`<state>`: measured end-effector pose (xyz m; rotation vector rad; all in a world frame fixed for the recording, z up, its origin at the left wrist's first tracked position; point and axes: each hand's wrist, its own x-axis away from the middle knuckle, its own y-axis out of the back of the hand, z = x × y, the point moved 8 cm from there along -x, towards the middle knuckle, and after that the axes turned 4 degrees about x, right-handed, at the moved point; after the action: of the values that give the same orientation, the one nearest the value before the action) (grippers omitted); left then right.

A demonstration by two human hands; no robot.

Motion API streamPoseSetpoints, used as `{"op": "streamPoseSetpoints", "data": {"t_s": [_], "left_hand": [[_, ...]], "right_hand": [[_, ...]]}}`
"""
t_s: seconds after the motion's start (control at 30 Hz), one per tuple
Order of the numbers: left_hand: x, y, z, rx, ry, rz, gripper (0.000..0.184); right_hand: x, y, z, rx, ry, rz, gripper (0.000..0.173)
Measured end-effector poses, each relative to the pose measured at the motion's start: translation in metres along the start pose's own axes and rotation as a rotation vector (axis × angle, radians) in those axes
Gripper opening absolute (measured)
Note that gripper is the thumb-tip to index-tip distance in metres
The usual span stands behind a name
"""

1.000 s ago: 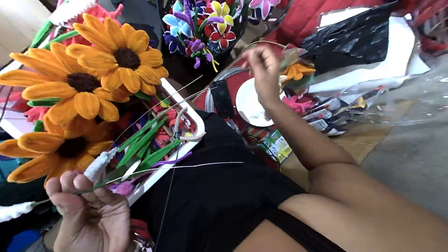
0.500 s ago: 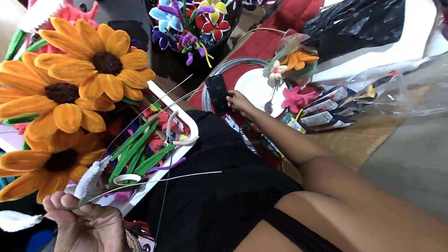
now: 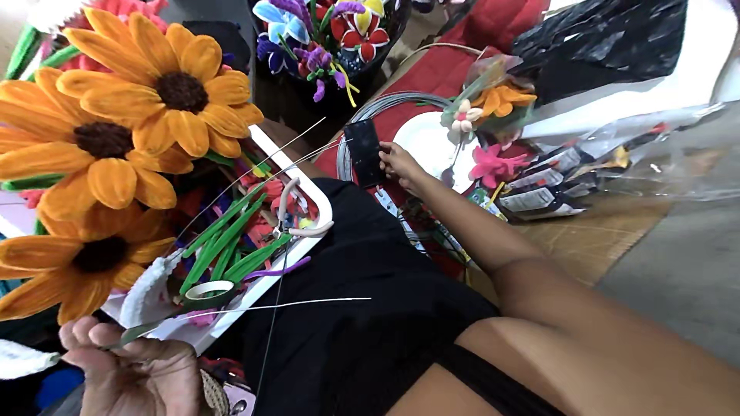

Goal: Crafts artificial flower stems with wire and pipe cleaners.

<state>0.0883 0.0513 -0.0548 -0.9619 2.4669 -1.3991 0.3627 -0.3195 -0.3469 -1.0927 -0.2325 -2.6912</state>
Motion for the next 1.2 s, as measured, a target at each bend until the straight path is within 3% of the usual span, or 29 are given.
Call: {"op": "streamPoseSetpoints", "data": {"t_s": [0.67,0.83,0.93,1.03,1.2], "left_hand": [[0.001,-0.002,-0.002,-0.062,-0.056,-0.047,0.024],[0.002,-0.001,-0.004,-0.075,-0.047,-0.026,0.026],[0.002,-0.005,-0.002,-0.067,-0.044,-0.019,0.025],[0.002,-0.010,0.000,-0.079,-0.042,-0.028,0.023],[0.001,-0.010,0.000,-0.068,-0.023,-0.016,0.023]], "right_hand": [[-0.004,0.000,-0.006,0.136,0.066,-0.065,0.050],[0.006,0.020,0.010,0.326,0.252,-0.177,0.046],[0.025,0.024,0.029,0.519,0.480,-0.208,0.038],[0.040,0.014,0.029,0.735,0.687,-0.135,0.034],[0.059,-0.001,0.014,0.907,0.830,-0.044,0.032]]}}
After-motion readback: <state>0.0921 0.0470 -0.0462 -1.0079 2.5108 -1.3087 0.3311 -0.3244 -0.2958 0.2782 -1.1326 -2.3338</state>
